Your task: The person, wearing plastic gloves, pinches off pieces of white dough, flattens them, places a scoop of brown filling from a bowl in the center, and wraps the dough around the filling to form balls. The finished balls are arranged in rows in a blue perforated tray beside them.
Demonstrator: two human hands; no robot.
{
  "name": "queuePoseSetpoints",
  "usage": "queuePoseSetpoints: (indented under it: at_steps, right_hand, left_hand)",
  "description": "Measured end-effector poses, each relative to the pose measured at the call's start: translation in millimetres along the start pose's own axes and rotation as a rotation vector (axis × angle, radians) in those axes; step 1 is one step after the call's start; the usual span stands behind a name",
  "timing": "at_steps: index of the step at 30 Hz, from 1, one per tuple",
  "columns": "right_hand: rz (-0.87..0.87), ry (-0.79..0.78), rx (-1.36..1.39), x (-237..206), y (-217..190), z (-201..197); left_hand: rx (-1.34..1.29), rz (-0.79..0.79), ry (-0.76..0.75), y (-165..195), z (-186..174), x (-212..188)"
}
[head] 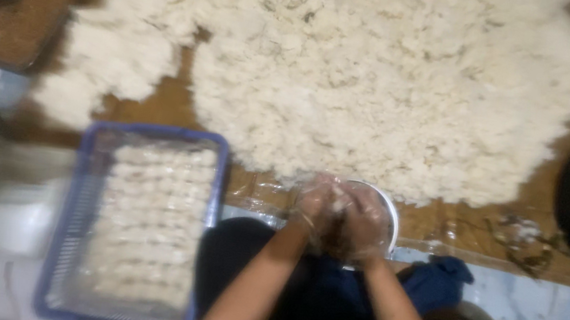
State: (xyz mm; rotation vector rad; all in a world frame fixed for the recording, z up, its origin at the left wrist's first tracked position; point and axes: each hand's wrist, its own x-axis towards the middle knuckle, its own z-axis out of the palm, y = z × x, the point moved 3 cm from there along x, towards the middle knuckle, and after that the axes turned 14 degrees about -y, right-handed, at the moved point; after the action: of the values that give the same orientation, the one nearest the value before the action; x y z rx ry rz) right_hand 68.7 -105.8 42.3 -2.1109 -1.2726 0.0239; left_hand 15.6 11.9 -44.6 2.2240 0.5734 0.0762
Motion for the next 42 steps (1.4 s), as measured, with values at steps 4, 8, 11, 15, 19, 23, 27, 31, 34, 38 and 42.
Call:
queuePoseSetpoints:
  at_steps: [4, 8, 11, 15, 19, 23, 27, 31, 34, 38, 42]
  right_hand:
    - [0.070, -0.110, 0.004, 2, -24, 2]
    - [-0.271, 0.012, 0.038, 5, -43, 0]
    - [-0.196, -0.140, 0.168, 7, -15, 14]
    - [0.098, -0.460, -0.123, 15, 45, 53]
    - [0.698, -0.142, 0.539, 24, 77, 68]
    - [0.725, -0.296, 1.007, 22, 50, 53]
    - [0.175, -0.343, 0.245, 34, -2, 3]
    - [-0.277, -0.136, 0.167, 33, -30, -21]
    - [-0.262, -0.151, 0.212, 26, -22, -12]
    - [-0.264, -0.163, 0.243, 16, 1, 13]
    - [0.048, -0.716, -0.095, 15, 44, 45]
  left_hand:
    - [-0.385, -0.208, -0.124, -14, 15, 4]
    - [-0.067, -0.104, -0.149, -16, 17, 8]
    - [0.040, -0.163, -0.162, -21, 21, 16]
    - [0.220, -0.207, -0.197, -19, 24, 26]
    - [0.493, -0.156, -0.271, -10, 21, 31]
    - [-0.155, -0.498, -0.189, -13, 6, 26]
    - [-0.362, -0.517, -0.044, -23, 3, 25]
    - [0.221, -0.036, 0.146, -29, 7, 27]
    - [0.332, 0.306, 0.376, -32, 7, 18]
    - [0.136, 0.523, 0.417, -29, 4, 7]
    - [-0.068, 0.359, 0.427, -29, 3, 10]
